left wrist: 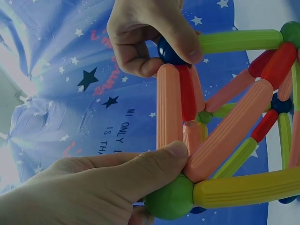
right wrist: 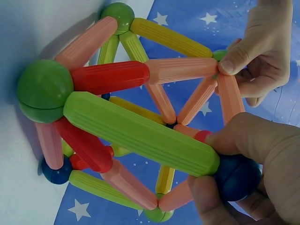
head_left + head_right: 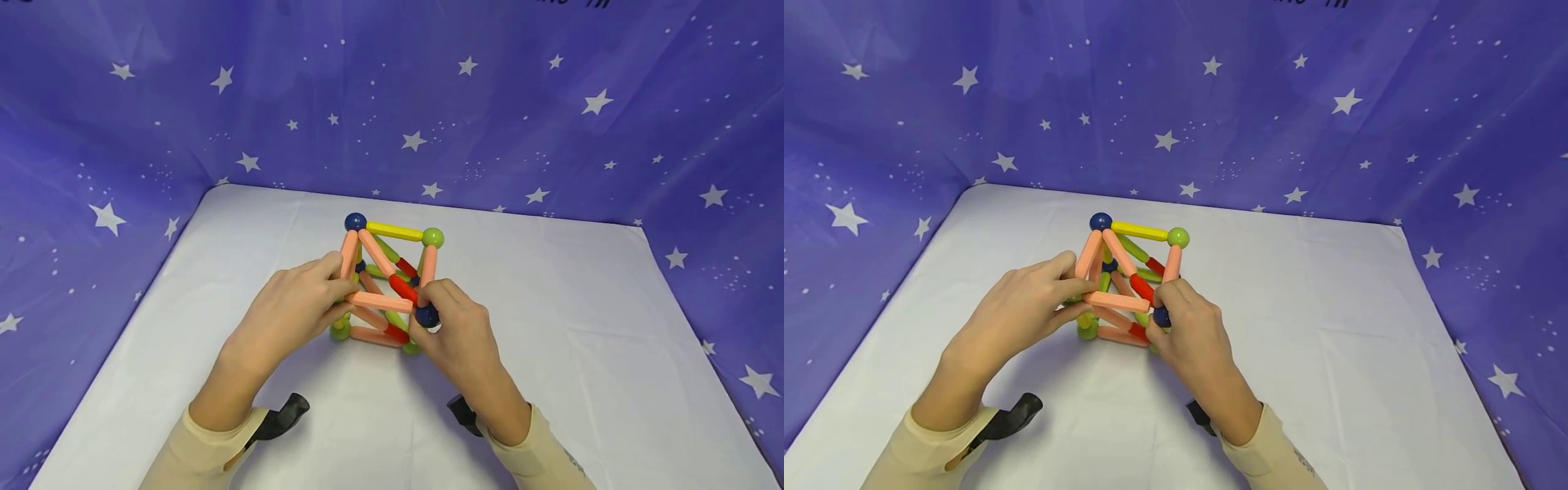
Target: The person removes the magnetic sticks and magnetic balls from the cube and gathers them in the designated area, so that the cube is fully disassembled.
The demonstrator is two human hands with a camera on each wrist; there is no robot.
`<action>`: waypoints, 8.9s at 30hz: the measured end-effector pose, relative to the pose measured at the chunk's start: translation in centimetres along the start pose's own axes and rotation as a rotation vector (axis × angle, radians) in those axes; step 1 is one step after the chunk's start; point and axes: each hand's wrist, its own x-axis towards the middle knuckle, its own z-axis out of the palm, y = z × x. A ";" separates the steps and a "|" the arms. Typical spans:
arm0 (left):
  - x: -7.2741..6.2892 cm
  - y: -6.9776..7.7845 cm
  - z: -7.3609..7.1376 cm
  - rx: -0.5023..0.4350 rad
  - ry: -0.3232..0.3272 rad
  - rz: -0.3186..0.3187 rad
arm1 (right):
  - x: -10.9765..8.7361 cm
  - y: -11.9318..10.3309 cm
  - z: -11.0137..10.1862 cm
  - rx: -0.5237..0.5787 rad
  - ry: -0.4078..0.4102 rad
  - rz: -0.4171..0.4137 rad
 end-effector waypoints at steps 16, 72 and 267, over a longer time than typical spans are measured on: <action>-0.1 -0.1 -0.2 0.006 0.001 -0.004 | -0.3 0.1 0.2 0.069 0.058 0.015; -0.2 0.2 -0.2 -0.034 0.016 -0.009 | 4.2 16.0 1.7 0.775 -0.238 0.856; -1.2 -0.4 -2.0 -0.136 -0.123 0.006 | -6.3 3.8 -3.4 0.091 -0.391 -0.207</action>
